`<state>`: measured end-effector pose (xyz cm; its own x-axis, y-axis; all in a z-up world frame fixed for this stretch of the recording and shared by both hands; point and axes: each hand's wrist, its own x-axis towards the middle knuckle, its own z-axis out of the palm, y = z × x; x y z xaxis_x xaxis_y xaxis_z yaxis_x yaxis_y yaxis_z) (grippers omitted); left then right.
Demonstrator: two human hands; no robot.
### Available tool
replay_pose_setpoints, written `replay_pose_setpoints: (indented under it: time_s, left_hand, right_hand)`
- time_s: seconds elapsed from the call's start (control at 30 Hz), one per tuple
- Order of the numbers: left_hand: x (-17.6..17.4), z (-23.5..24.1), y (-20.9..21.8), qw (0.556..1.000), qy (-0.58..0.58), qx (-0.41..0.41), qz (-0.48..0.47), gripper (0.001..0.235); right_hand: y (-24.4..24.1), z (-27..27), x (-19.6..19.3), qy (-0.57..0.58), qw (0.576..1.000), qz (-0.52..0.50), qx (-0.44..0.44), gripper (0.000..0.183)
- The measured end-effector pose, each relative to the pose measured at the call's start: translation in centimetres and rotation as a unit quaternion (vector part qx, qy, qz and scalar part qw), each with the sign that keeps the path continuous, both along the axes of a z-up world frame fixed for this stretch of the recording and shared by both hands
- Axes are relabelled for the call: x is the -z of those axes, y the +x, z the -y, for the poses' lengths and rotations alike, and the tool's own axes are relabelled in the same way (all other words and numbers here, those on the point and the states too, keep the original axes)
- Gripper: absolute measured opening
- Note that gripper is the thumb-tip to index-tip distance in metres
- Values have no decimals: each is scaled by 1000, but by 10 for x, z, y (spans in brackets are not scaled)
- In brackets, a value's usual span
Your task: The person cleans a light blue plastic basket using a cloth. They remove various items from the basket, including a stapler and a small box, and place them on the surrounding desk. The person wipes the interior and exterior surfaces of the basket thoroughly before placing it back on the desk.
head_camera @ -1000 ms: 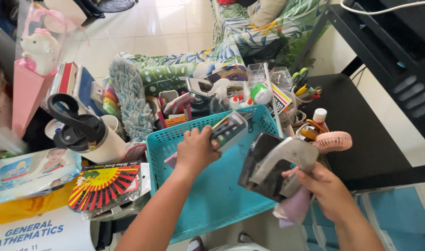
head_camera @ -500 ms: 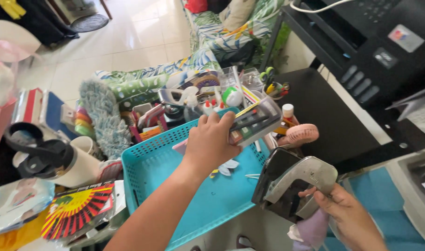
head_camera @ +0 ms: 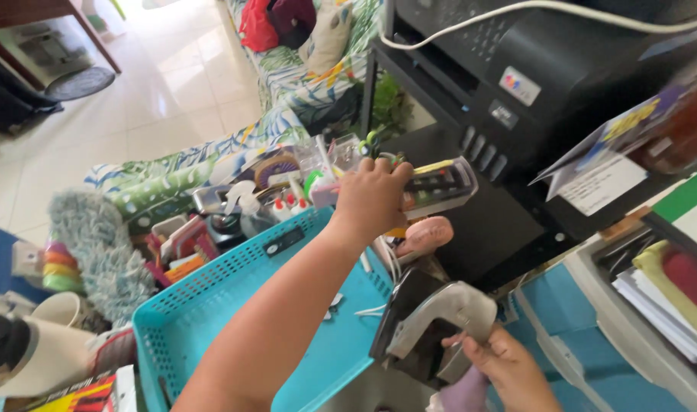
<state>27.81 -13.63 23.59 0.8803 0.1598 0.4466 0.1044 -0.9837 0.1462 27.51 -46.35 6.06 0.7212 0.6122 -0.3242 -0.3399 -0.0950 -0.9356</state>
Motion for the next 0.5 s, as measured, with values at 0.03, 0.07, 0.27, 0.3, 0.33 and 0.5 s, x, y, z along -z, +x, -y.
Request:
replay_pose_setpoints:
  time_s: [0.03,0.07,0.27,0.3,0.33,0.5]
  left_hand:
    - [-1,2,12,999,40,6,-13,63]
    - [3,1,23,999,42,11,-9,63]
    - [44,-9,92,970,215,86,78,48]
    - [39,-6,96,971,208,105,53,54]
    - [35,-3,99,972,199,123,29,60]
    - [45,16,144,962,205,141,-112,52]
  right_hand:
    - [4,3,10,-2,1000,-9,-12,46]
    - [8,6,22,0,1000,-5,-7,46]
    - [19,16,60,-22,999,-43,-24,51]
    - [20,13,60,-23,998,-47,-41,55]
    - [22,11,61,-25,997,-50,-59,60]
    - [34,20,104,-32,995,5,-95,60]
